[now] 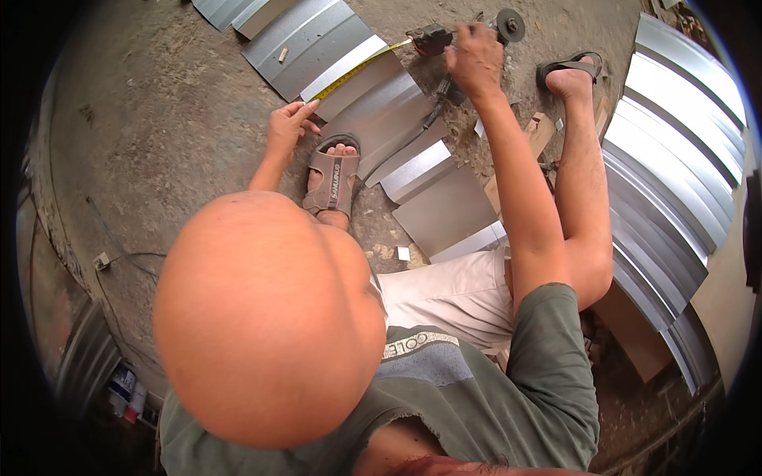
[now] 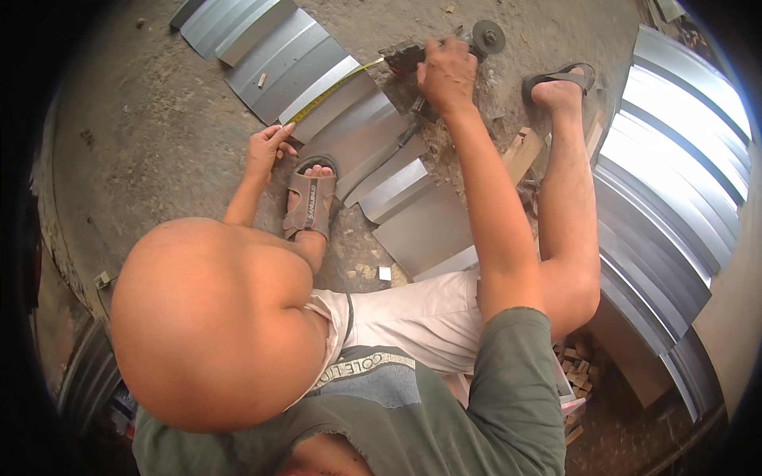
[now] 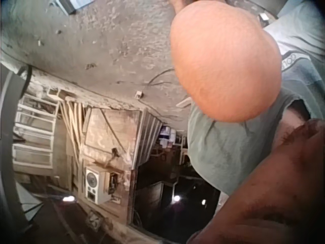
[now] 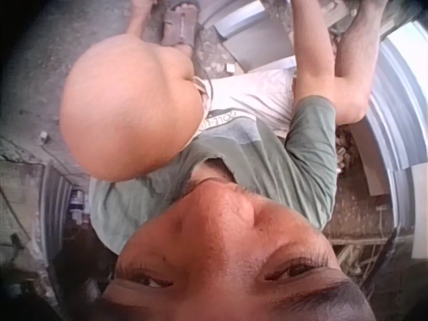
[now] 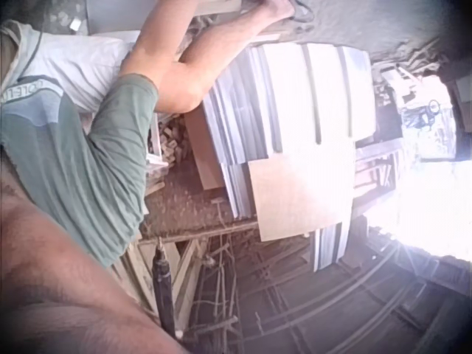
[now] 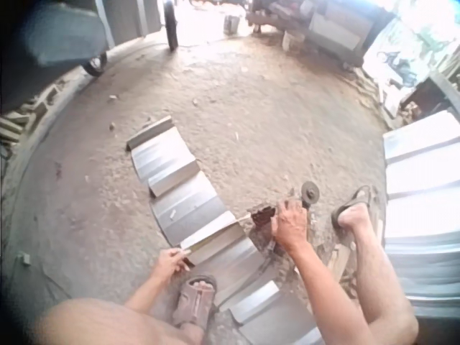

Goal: The person uses an angle grinder to cut through corrugated metal sheets after measuring them with a tape measure while sitting on the floor.

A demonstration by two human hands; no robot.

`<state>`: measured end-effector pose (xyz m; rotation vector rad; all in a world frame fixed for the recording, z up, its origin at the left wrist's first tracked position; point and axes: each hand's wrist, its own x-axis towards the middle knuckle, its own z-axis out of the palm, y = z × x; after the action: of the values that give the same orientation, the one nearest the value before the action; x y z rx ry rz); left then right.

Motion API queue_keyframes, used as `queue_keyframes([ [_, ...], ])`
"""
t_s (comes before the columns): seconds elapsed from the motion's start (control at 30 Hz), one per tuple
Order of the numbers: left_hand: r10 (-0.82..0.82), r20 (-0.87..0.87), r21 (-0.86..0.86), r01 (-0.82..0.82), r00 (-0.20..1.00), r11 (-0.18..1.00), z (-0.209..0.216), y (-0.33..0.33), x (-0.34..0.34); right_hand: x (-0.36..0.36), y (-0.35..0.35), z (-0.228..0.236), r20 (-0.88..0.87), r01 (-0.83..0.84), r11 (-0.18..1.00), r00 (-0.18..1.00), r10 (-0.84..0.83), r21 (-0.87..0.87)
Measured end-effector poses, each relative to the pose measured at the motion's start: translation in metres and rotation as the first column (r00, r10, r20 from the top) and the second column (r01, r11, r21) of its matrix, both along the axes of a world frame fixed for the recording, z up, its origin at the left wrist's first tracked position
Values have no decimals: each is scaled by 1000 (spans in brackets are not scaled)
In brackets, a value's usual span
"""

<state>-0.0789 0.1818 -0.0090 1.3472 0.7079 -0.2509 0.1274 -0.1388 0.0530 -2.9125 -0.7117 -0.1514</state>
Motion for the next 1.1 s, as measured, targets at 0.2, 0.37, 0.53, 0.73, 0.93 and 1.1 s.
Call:
queue_keyframes([
  [0.2, -18, 4, -1, 18, 1000, 1000, 1, 2, 1, -17, -33, -35, -333, 783, 580, 621, -710, 224],
  [0.37, -43, 7, -9, 43, 999, 999, -3, 1, 5, -18, -36, -84, -743, 877, 248, 480, -466, 411],
  [0.53, -55, -31, 44, 56, 998, 997, 1, -1, 6, 9, -45, -79, -844, 881, 182, 472, -256, 437],
  [0.73, -46, -39, 52, 48, 998, 997, 3, -1, 2, 20, -88, -2, -922, 953, 22, 287, 260, 303],
  [0.93, -45, 0, 34, 45, 999, 998, 0, 0, -7, -36, -97, 93, -710, 756, 29, 600, 369, 654],
  [1.1, -76, -3, 27, 76, 997, 997, 2, 2, -3, -59, -91, 148, -781, 807, 93, 526, 336, 583],
])
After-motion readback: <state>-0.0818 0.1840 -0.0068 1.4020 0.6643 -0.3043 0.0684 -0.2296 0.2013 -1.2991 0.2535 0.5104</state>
